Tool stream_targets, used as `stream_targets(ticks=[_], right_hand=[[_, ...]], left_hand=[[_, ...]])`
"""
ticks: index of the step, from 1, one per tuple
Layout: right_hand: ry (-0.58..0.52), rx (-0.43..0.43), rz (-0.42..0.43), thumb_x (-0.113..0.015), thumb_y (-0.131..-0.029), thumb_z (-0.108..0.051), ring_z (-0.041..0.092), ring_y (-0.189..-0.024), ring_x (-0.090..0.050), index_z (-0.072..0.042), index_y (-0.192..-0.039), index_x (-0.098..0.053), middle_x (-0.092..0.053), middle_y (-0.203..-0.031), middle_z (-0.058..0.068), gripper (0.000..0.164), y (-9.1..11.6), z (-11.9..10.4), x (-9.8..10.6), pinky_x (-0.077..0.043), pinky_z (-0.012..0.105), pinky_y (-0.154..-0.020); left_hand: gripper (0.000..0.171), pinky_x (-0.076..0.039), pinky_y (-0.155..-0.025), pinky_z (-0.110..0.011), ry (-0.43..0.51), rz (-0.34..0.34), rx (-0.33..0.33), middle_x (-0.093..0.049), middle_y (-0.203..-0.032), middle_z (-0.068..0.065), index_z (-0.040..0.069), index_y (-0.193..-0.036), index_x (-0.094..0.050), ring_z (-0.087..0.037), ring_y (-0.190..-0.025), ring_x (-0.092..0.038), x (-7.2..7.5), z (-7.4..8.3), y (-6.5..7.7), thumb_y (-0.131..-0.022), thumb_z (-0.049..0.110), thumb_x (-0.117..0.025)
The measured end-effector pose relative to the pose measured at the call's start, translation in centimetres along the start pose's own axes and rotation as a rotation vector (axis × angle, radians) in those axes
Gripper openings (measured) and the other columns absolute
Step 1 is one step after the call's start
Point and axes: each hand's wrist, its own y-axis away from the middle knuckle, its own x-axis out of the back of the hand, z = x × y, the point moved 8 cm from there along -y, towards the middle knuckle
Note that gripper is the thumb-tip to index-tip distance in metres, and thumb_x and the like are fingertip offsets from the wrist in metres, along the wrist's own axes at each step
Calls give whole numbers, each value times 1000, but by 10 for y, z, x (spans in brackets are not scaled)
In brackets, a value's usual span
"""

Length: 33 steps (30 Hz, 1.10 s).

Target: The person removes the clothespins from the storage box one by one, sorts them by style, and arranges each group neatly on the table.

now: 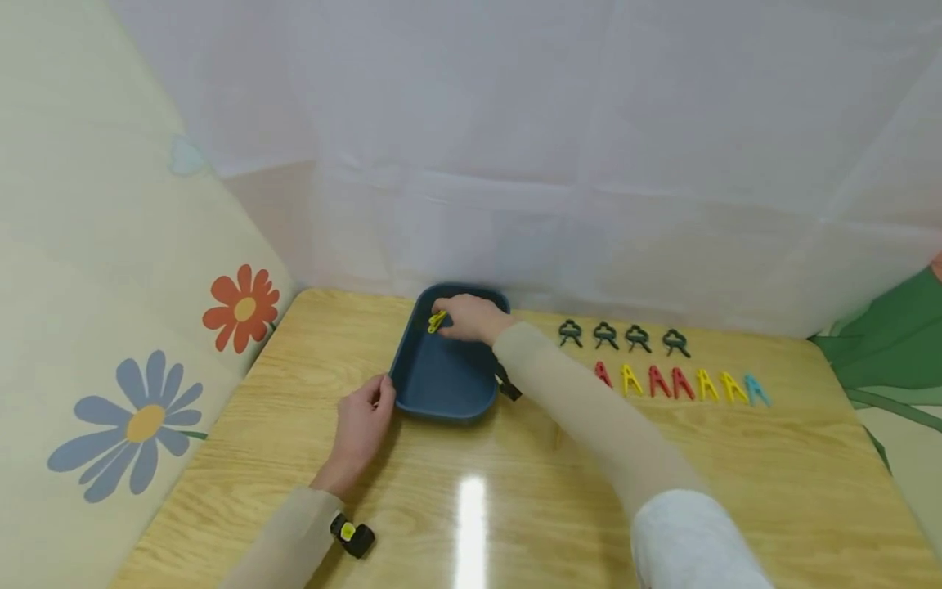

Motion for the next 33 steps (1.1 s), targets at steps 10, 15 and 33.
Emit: stream_targets(ticks=[10,15,33], right_hand=[[7,14,-133,-61,-107,-25,23,-148,-42,-22,-160,-43,-44,-163,2,56,-7,-1,-8,-40,40,-116],[-18,43,-184,-59,-108,-24,24,-149,-41,-20,-162,-39,-41,-165,3,58,-6,-2,-12,-39,40,-117],[26,61,-164,-60,-107,-26,26,-128,-60,-13,-145,-60,-63,-141,10,40,0,7,-8,-49,41,-105]], left_hand=[[30,-43,-58,-21,5,-1,13,-57,-65,0,10,-76,-62,-15,-65,-53,-2,2,1,-105,10,-54],[31,-43,-59,-23,2,-5,17,-57,-65,-2,10,-75,-61,-17,-66,-54,-3,2,1,-105,10,-54],[31,-46,-63,-24,-27,3,23,-61,-69,-2,10,-75,-61,-17,-70,-57,0,0,0,-105,11,-53]])
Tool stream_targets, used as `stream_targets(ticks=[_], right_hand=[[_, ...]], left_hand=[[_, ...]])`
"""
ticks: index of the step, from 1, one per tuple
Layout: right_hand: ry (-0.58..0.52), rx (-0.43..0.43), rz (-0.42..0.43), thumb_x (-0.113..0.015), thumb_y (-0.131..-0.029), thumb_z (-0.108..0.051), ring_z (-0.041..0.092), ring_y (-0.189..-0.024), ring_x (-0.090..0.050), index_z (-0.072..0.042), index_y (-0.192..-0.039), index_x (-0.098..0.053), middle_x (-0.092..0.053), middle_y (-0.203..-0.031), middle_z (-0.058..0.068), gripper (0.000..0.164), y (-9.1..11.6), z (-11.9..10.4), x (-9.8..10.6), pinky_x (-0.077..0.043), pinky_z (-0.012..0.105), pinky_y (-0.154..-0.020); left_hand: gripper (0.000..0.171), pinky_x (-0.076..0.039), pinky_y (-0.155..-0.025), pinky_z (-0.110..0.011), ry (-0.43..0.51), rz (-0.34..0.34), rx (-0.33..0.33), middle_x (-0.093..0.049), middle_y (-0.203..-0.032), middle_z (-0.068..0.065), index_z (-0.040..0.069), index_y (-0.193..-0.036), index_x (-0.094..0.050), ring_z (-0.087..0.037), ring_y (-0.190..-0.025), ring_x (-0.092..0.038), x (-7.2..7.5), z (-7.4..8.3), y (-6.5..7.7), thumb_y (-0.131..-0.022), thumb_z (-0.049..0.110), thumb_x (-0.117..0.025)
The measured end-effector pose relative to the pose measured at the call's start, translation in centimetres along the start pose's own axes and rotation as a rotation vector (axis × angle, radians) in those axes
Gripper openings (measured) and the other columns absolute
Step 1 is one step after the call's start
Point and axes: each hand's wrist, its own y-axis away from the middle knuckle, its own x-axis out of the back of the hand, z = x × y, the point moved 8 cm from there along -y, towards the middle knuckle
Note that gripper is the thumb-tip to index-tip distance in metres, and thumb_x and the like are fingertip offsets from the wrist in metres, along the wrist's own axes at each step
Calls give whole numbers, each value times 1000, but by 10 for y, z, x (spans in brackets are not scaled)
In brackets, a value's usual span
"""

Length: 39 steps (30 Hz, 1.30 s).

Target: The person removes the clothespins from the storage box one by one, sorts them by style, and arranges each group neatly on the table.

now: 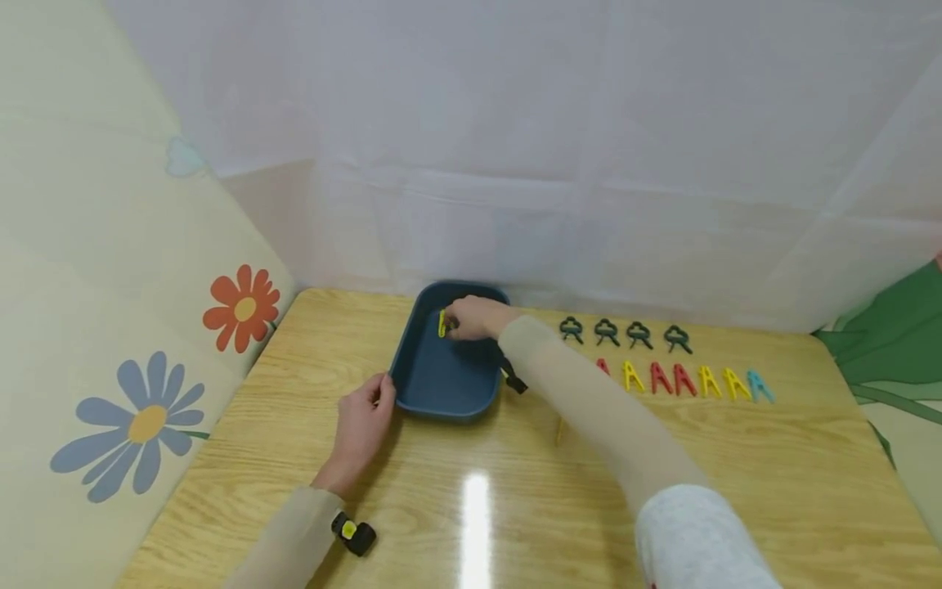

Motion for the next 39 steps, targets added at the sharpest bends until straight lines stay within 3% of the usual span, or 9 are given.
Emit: stream_targets(ticks=[4,8,14,20,26,30,35,39], right_hand=[[26,-17,-1,-59,-108,-23,26,-131,-58,-16,-145,-61,-61,-144,10,38,3,-1,1,-48,41,-106],[46,-10,-59,-51,-109,-13,25,-149,-40,-20,-158,-46,-44,-163,6,49,8,-6,-3,-42,38,-113],[68,-14,-146,-42,-109,-4,27,-154,-31,-24,-160,-44,-35,-167,10,55,16,-8,-10,-40,37,-102],[101,34,-88,-48,-110,-14,24,-147,-44,-17,-146,-61,-50,-159,7,39,15,-7,-5,-39,37,-117],[38,-26,-22,-57,-108,-20,25,-121,-61,-6,-137,-58,-62,-136,14,32,14,4,-3,-50,37,-100],[79,-102,41,-65,-105,-27,24,-109,-63,-3,-135,-57,-65,-124,13,39,9,15,-7,-52,37,-92],[140,-136,119,-69,-103,-32,24,-110,-65,-5,-130,-64,-68,-122,11,39,5,19,-11,-54,37,-93],[129,-133,135,-70,-102,-31,24,-111,-65,-5,-131,-64,-68,-123,11,40,4,18,-9,-54,37,-94]], left_hand=[[32,-45,-63,-24,0,1,-3,-60,-68,-2,10,-74,-60,-17,-69,-56,1,0,0,-105,12,-53],[32,-44,-61,-23,2,6,-12,-58,-67,-2,10,-74,-60,-17,-68,-54,1,1,0,-105,11,-53],[32,-43,-60,-23,3,13,-26,-57,-66,-2,10,-74,-61,-17,-66,-53,1,2,0,-104,9,-54],[32,-42,-60,-21,0,21,-21,-58,-67,-2,9,-74,-61,-17,-67,-53,3,2,-2,-104,10,-53],[32,-44,-63,-19,0,16,-24,-60,-68,-2,9,-74,-61,-16,-69,-56,3,2,-2,-105,10,-53],[31,-44,-63,-18,6,14,-32,-62,-69,-3,8,-75,-63,-17,-70,-57,2,3,-1,-104,9,-54],[30,-41,-59,-18,17,11,-43,-58,-66,-1,8,-75,-63,-15,-65,-52,1,2,0,-104,7,-54],[33,-39,-58,-22,14,3,-20,-52,-64,0,11,-71,-57,-16,-64,-49,2,1,-1,-104,8,-54]])
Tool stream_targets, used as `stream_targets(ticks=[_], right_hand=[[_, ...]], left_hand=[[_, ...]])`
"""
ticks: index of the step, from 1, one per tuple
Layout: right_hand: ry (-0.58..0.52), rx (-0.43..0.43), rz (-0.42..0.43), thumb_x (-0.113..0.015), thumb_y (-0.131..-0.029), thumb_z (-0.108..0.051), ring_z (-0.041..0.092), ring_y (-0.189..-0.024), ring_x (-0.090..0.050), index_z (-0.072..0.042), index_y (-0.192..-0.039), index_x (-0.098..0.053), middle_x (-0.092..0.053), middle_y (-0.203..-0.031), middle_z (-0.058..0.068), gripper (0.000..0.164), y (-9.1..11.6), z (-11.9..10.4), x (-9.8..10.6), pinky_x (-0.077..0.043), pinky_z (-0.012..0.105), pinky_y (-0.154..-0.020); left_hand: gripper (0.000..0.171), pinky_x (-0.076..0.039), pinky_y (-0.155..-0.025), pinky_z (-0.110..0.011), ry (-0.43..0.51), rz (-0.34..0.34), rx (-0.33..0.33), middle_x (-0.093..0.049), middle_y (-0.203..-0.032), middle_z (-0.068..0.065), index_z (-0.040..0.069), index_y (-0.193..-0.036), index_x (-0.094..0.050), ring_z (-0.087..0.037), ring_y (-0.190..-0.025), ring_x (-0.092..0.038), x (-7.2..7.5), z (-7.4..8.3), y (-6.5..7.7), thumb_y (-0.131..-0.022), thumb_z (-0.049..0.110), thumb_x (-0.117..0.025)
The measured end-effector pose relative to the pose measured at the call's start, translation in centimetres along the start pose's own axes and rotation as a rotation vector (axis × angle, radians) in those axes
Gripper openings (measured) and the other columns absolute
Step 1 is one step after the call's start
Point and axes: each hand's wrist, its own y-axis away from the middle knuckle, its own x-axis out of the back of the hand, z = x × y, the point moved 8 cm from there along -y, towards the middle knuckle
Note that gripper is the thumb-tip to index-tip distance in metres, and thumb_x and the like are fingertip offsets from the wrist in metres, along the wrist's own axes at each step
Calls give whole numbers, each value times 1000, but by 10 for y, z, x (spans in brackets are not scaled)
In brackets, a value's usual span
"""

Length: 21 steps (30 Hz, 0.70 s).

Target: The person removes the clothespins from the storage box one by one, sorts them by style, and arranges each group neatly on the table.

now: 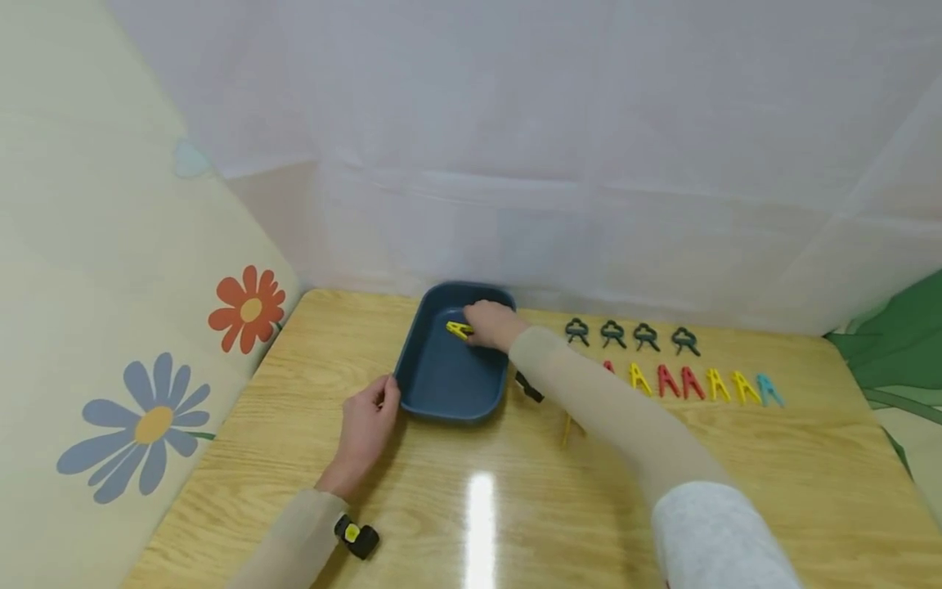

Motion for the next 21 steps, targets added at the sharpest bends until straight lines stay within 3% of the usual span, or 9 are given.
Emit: stream_targets(ticks=[6,15,21], right_hand=[[-15,32,30,-70,-102,-26,23,-101,-63,-6,-121,-64,-66,-113,11,29,0,-1,3,-54,37,-86],[64,98,108,-68,-103,-33,21,-110,-64,-11,-131,-63,-65,-124,7,36,7,-8,15,-54,37,-90],[50,113,145,-69,-102,-33,22,-108,-64,-12,-130,-64,-65,-122,7,35,17,-7,23,-54,38,-90]], left_hand=[[33,-41,-59,-21,-8,-3,15,-54,-65,0,11,-71,-58,-16,-65,-51,-2,-1,0,-104,8,-54],[33,-43,-61,-19,-6,8,4,-58,-66,0,10,-72,-60,-15,-67,-53,0,4,1,-105,9,-54],[32,-45,-62,-20,-13,11,11,-62,-68,-2,8,-75,-64,-15,-69,-55,1,3,1,-105,9,-53]])
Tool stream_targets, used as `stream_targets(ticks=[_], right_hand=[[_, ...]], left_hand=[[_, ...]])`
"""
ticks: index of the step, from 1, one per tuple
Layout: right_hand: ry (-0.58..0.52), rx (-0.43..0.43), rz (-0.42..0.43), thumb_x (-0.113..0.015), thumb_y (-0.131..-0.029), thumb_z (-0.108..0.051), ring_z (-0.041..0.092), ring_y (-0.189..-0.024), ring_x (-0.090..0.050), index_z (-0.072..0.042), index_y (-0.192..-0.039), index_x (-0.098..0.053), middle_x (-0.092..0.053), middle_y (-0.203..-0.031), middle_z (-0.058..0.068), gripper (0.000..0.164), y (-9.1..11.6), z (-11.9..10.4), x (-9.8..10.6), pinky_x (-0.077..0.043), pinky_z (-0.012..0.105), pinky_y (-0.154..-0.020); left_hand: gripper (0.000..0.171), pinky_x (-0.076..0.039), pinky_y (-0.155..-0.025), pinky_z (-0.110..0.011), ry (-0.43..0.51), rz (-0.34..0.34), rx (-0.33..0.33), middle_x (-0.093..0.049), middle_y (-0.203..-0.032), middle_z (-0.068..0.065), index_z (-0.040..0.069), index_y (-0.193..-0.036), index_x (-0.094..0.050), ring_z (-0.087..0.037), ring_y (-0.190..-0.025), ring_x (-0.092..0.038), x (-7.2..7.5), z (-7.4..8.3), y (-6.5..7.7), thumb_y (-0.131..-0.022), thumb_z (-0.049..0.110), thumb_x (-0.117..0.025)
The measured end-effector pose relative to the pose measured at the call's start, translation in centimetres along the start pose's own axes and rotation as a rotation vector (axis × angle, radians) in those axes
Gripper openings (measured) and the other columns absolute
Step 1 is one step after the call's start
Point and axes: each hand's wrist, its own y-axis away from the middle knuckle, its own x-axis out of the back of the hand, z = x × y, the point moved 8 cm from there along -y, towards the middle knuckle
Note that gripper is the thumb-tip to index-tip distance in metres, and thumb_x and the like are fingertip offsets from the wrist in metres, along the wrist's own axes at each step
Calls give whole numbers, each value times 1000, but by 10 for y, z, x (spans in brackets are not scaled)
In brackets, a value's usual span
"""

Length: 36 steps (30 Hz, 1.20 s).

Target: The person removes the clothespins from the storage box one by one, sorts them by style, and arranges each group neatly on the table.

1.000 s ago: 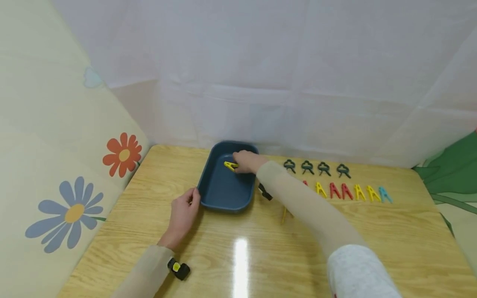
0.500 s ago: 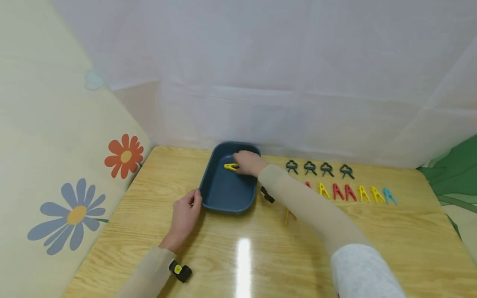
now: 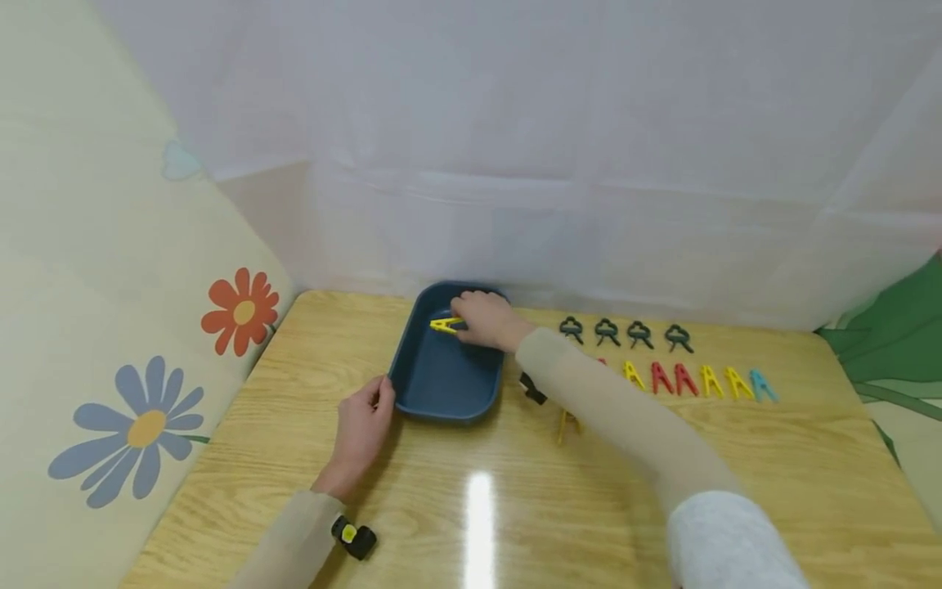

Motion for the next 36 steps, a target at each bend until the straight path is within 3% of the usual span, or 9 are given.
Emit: stream_targets(ticks=[9,20,24,31,36], right_hand=[[-75,39,69,-68,-103,-30,21,-103,-63,-8,-128,-66,-66,-118,7,33,32,7,25,-53,36,-90],[-205,36,124,-72,-100,-23,28,-111,-65,-2,-123,-67,-69,-119,12,31,97,27,51,-53,40,-97],[-212,38,177,-73,-99,-23,29,-108,-66,-2,-120,-68,-69,-114,12,30,124,40,51,-54,43,-95],[-263,-72,164,-72,-101,-25,25,-97,-68,-4,-125,-67,-68,-119,12,32,174,69,35,-56,45,-92],[-284,-139,202,-73,-99,-23,33,-107,-66,-2,-126,-67,-68,-119,14,34,210,92,25,-54,52,-93]], left_hand=[[30,-46,-63,-19,5,7,-2,-66,-71,-5,5,-79,-67,-17,-71,-59,-1,-1,0,-105,8,-53],[33,-42,-61,-19,9,-12,20,-58,-68,-4,6,-75,-63,-18,-68,-53,-3,-6,-1,-106,11,-52],[34,-42,-60,-20,11,-18,8,-58,-67,-4,6,-74,-62,-17,-67,-52,-4,-4,-1,-106,10,-52],[38,-42,-61,-21,3,-24,18,-53,-64,-1,8,-70,-58,-18,-67,-51,-3,-3,-2,-107,12,-51],[37,-45,-63,-23,-6,-17,14,-57,-66,-3,8,-71,-59,-18,-68,-53,-4,-4,-2,-107,11,-51]])
